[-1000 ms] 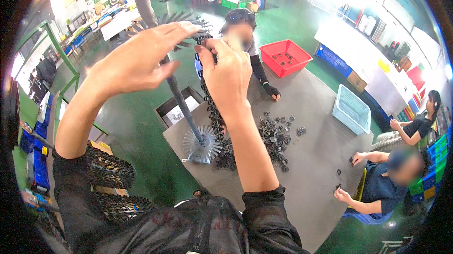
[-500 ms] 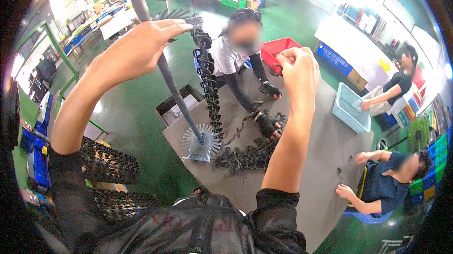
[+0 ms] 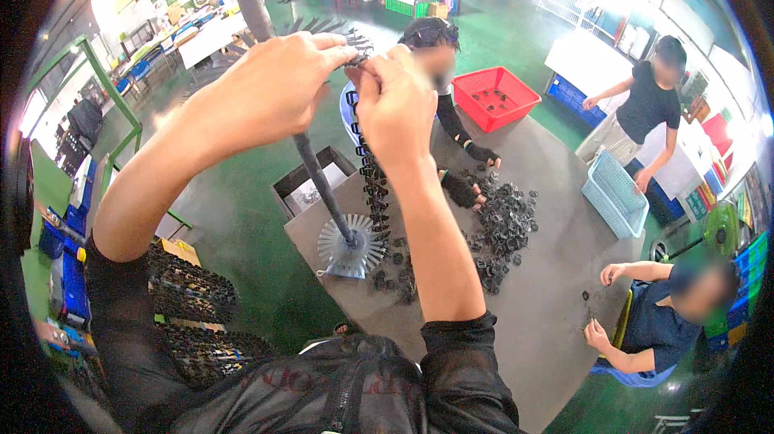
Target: The person places circular brush segments onto a vertical metal rod by hand, aligning them with the segments already on the shaft. The person then moves the rod to a hanging rack and begins working on another rod at the assembly table with other workers.
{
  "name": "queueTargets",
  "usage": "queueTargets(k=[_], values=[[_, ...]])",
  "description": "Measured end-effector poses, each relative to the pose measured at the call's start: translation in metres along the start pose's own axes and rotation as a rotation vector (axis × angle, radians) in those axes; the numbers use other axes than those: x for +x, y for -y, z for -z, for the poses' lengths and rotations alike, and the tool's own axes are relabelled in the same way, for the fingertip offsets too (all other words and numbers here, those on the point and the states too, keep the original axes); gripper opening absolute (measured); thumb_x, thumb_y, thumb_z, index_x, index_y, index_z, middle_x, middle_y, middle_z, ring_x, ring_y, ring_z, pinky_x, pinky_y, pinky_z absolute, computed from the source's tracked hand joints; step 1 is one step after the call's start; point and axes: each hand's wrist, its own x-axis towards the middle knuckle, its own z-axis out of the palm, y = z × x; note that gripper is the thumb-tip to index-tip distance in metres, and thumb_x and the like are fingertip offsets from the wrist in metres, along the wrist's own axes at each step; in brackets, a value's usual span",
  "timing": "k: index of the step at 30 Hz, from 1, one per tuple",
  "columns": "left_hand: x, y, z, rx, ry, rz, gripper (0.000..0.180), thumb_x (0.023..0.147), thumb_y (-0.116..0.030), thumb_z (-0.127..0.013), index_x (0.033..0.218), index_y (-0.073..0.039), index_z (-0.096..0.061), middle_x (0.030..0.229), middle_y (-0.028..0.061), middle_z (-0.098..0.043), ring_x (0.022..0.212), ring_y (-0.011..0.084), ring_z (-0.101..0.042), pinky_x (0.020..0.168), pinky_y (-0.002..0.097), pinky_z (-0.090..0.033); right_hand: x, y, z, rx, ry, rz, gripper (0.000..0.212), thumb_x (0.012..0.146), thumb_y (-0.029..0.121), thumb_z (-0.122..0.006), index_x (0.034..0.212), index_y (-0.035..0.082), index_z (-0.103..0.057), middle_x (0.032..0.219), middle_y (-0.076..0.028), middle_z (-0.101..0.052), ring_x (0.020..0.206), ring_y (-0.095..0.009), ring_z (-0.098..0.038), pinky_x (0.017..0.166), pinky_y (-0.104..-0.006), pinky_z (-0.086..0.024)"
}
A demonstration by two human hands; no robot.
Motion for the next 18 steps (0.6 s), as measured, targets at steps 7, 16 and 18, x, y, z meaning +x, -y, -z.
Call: queueTargets(k=[7,16,18], values=[[-0.005,0.019,-0.005,0.013,-0.061,-0.039,0.049,0.073,0.010,-0.050,0.121,0.002,-0.056,0.119,0.0184,-0.060,0.105,0.0369,-0.060,0.091,0.0418,-0.050,-0.010,-0.065,0.071,0.090,0.000,-0.265,0.013,0.078,0.012,-0.073,0.082,0.000,-0.069,0.077,-0.010,-0.063,0.072,-0.019,-0.060,0.069,-0.0299,-0.047],[-0.010,0.035,-0.010,-0.072,-0.059,-0.134,0.053,0.073,0.011,-0.054,0.126,0.002,-0.051,0.126,0.0185,-0.056,0.112,0.0377,-0.055,0.098,0.0411,-0.045,0.003,-0.021,0.033,-0.089,0.054,-0.014,0.020,0.077,0.023,-0.074,0.089,0.007,-0.071,0.085,-0.010,-0.062,0.080,-0.027,-0.062,0.072,-0.0386,-0.048],[-0.009,0.037,-0.006,-0.095,-0.031,-0.114,0.053,0.074,0.009,-0.057,0.126,0.002,-0.051,0.126,0.0188,-0.055,0.112,0.0377,-0.056,0.097,0.0413,-0.045,0.007,-0.006,0.011,-0.086,0.089,-0.015,0.019,0.078,0.022,-0.073,0.087,0.007,-0.070,0.084,-0.010,-0.061,0.078,-0.028,-0.062,0.070,-0.0394,-0.048]])
